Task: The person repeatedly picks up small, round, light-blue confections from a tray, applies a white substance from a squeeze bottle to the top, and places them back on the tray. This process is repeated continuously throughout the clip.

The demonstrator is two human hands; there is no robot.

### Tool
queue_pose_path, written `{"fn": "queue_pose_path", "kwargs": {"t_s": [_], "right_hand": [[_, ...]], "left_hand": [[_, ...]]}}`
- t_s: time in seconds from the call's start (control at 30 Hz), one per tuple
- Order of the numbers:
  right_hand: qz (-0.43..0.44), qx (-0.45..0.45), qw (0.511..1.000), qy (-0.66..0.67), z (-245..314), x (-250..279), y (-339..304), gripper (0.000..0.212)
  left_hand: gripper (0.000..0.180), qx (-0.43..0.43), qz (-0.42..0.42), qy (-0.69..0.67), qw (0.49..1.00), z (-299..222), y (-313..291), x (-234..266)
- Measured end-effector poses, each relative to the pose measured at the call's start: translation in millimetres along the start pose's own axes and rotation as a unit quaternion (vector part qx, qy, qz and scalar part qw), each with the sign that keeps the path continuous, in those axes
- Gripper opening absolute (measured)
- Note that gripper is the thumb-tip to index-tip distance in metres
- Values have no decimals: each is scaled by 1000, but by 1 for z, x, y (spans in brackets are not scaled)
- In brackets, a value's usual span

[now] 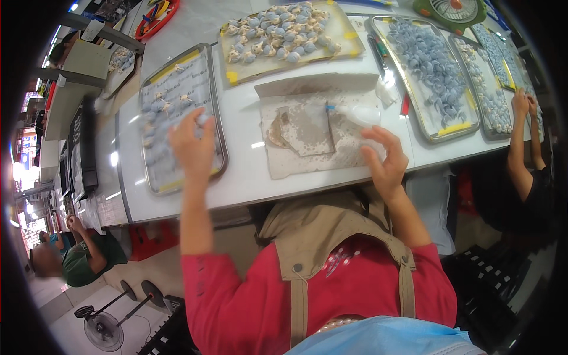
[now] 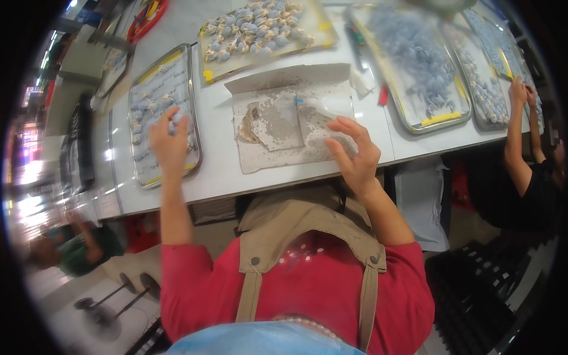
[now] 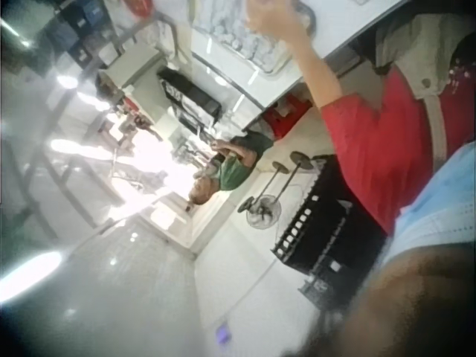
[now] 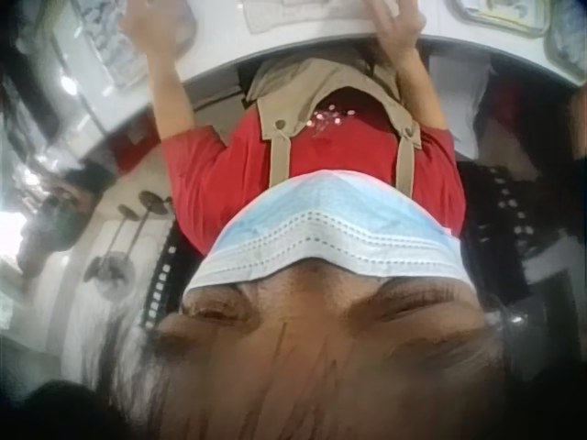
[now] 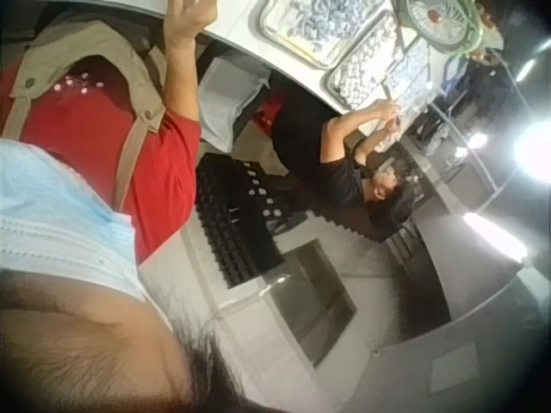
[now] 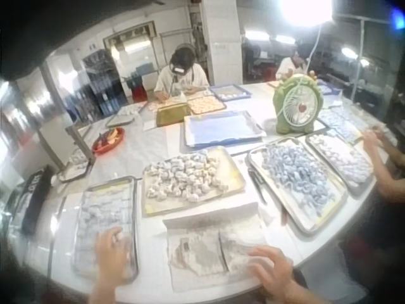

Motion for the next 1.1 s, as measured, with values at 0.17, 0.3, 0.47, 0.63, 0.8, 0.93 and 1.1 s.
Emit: {"fn": "queue_pose_path", "kwargs": {"t_s": [0.17, 0.3, 0.47, 0.63, 0.8, 0.93, 1.1], "right_hand": [[-45, 4, 999, 8, -11, -3, -5, 25], [-41, -12, 998, -53, -9, -8, -6, 15], [-73, -45, 993, -80, -24, -2, -7, 12], [-61, -47, 997, 4, -16, -6, 4, 17], [-11, -11, 986, -165, -5, -8, 38, 26], [113, -81, 963, -231, -19, 3, 42, 35], [55, -21, 980, -191, -17, -3, 32, 33]], "left_hand": [[18, -31, 39, 30, 998, 39, 48, -17], [18, -110, 21, -147, 983, 19, 87, -59], [25, -85, 179, -39, 979, -42, 128, -122], [29, -46, 104, -70, 991, -27, 115, -92], [22, 35, 95, -398, 912, -47, 66, -52], [20, 152, 307, -643, 685, -91, -3, -18], [32, 312, 313, -754, 486, -130, -82, -24]]}}
Point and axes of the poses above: each hand's wrist, its own y-axis towards the middle knuckle, its own x-axis out of the back of the hand, z = x × y, the point moved 1 cm from there along y, towards the middle knuckle, and after that the axes turned 2 degrees about -x, right-handed, at the moved point
